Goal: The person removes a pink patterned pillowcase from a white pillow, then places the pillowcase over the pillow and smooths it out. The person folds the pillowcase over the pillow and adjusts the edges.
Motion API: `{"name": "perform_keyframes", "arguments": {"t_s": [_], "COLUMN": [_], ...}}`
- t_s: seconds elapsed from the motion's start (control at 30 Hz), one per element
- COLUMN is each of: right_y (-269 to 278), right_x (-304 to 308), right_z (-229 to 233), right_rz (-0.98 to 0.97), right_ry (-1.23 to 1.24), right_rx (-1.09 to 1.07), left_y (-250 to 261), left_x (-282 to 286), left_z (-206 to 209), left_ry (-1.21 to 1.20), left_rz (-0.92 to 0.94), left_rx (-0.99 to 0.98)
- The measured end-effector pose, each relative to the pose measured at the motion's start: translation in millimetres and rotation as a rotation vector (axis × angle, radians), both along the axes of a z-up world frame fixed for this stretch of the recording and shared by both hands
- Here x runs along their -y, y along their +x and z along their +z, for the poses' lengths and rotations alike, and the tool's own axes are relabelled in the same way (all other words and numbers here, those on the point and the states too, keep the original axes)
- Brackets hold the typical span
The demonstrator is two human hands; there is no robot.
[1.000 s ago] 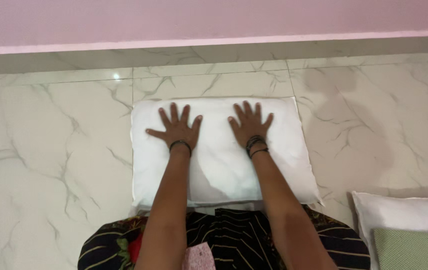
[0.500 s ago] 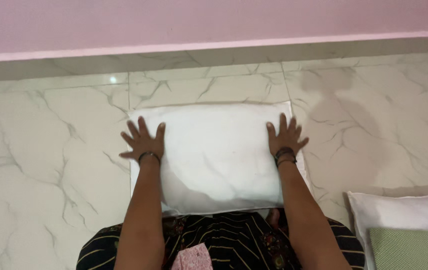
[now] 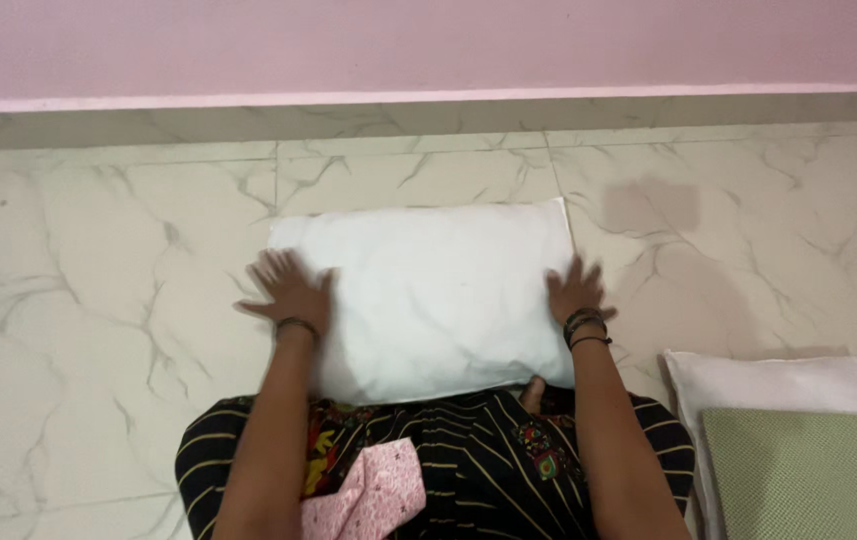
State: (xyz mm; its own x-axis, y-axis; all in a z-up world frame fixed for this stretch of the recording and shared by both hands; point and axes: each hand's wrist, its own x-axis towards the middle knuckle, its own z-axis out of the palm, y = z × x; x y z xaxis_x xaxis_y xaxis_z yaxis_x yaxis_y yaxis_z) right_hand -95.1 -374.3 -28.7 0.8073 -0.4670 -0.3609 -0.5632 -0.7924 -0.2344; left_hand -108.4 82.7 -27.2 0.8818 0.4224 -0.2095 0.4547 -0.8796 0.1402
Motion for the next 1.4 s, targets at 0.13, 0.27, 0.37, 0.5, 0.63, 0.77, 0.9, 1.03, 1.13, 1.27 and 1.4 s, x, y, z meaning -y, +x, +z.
{"name": "perform_keyframes", "arguments": {"t_s": [0.13, 0.27, 0.37, 0.5, 0.63, 0.77, 0.9, 1.03, 1.13, 1.27, 1.4], "right_y": [-28, -72, -61, -41, -31, -37, -29, -30, -23, -37, -95], "right_x": [-78, -111, -91, -60, -50, -27, 14, 38, 43, 48, 33], "right_z": [26, 50, 59, 48, 20, -8, -51, -80, -69, -4, 65], "right_rz": [0.538, 0.744, 0.635, 0.436, 0.213, 0.116, 0.157, 0.166, 0.155, 0.301, 0.395], "right_ry": [0.006, -0.279, -0.338, -0.282, -0.147, -0.048, 0.020, 0.005, -0.046, -0.166, 0.020], "right_rx": [-0.223, -0.471, -0.525, -0.439, -0.223, -0.282, -0.280, -0.279, -0.295, -0.262, 0.075], "left_y": [-77, -109, -92, -60, -51, -58, -71, -76, -74, -83, -135], "left_x": [105, 117, 91, 59, 57, 41, 23, 16, 10, -21, -52], "left_z": [52, 90, 86, 69, 57, 51, 26, 19, 21, 15, 74], "left_ry": [-0.001, 0.028, 0.089, 0.117, -0.077, -0.156, -0.128, -0.216, -0.077, 0.060, -0.349], "left_rz": [-0.561, -0.655, -0.555, -0.369, -0.194, -0.025, 0.024, 0.074, -0.058, -0.186, -0.435], "left_rx": [-0.225, -0.451, -0.514, -0.317, -0.319, -0.473, -0.475, -0.420, -0.451, -0.359, 0.249]}}
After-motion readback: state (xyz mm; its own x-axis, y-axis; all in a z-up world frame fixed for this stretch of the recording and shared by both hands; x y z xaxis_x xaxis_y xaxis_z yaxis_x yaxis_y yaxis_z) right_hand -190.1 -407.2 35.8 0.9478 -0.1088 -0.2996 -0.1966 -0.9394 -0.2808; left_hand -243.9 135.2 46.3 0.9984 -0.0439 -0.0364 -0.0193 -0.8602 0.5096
